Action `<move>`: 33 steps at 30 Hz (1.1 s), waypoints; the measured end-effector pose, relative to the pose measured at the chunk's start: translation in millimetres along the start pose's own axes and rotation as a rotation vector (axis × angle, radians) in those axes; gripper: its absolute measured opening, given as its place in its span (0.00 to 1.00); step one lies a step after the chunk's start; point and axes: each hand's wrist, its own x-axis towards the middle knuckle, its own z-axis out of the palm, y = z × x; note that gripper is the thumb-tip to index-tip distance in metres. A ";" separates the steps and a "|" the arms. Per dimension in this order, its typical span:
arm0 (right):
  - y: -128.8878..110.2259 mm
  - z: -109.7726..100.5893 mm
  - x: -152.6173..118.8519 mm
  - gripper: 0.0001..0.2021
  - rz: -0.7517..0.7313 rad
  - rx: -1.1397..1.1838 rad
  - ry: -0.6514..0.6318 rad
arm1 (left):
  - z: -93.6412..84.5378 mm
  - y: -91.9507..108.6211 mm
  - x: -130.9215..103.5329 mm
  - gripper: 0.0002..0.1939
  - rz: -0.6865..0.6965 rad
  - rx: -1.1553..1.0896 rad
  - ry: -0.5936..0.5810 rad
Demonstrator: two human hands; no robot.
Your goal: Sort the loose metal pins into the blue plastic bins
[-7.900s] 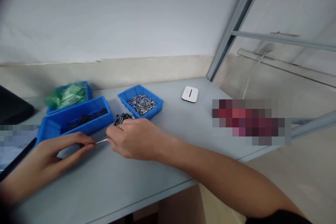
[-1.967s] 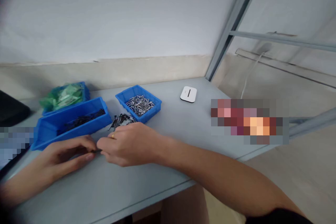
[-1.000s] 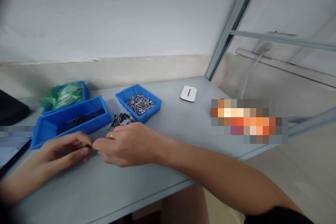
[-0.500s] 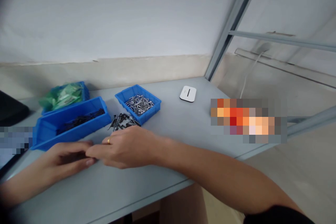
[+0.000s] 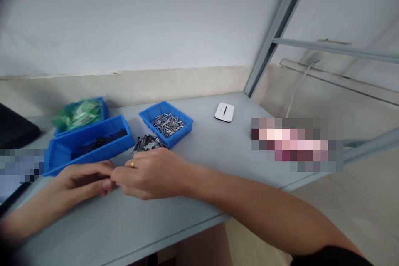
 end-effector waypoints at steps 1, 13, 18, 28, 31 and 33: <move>0.0 0.8 0.1 0.12 0.001 -0.001 0.033 | -0.2 2.4 -0.1 0.16 0.002 0.013 0.015; 2.7 -6.5 1.0 0.13 0.076 -0.006 0.002 | 2.1 11.6 -6.2 0.15 0.074 0.278 -0.004; 3.9 -5.7 -1.0 0.14 0.069 -0.011 -0.147 | 3.0 19.1 -5.7 0.15 0.087 0.312 -0.025; 4.1 -9.1 -1.6 0.15 0.104 -0.030 -0.200 | 1.7 7.7 -5.8 0.13 0.154 0.353 0.082; 3.4 -8.0 -1.9 0.15 0.125 -0.024 -0.250 | -3.3 13.8 -5.4 0.11 0.132 0.382 0.097; 2.7 -7.6 -1.7 0.14 0.140 -0.009 -0.278 | -5.6 18.2 -6.1 0.10 0.141 0.394 0.097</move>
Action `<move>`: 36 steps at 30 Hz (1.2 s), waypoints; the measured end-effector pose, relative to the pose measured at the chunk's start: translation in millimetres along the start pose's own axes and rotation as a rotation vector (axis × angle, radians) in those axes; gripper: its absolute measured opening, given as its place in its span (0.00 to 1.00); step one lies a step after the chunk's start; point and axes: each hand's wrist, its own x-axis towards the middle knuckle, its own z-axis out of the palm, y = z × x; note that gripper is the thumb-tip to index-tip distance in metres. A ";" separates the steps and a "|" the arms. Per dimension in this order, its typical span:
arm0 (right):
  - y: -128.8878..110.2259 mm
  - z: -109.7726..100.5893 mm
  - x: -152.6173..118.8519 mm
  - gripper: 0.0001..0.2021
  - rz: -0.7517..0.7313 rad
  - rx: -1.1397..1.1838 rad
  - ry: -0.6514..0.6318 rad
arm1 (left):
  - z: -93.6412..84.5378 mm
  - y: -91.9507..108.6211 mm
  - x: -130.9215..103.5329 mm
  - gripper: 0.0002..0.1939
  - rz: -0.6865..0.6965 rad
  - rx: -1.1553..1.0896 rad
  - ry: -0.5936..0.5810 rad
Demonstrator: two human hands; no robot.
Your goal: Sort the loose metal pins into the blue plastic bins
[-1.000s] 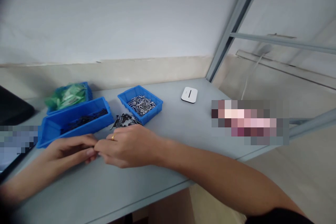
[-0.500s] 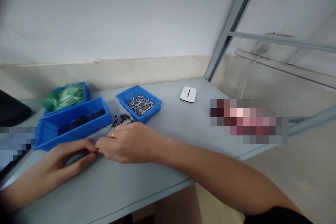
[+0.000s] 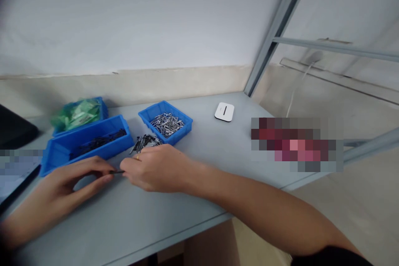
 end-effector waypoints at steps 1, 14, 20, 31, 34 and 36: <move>-0.4 0.0 0.1 0.14 0.005 0.010 -0.013 | -1.1 1.0 -0.3 0.09 0.004 0.001 0.007; -3.1 1.3 -0.5 0.14 0.109 0.094 0.013 | -2.3 0.7 -1.9 0.06 0.028 -0.009 0.038; -0.2 -2.2 -0.8 0.14 0.098 0.119 0.029 | -4.0 1.7 -2.6 0.09 0.001 0.012 0.047; 1.2 -0.9 0.3 0.17 0.075 0.094 0.052 | -9.7 8.2 -4.1 0.07 0.295 0.163 0.157; -0.1 -1.7 0.7 0.13 0.102 0.088 -0.013 | -25.0 -4.6 -6.4 0.05 0.480 0.393 0.314; -1.1 -1.5 0.7 0.11 0.122 0.035 -0.119 | -38.9 -24.0 -5.0 0.05 0.479 0.567 0.381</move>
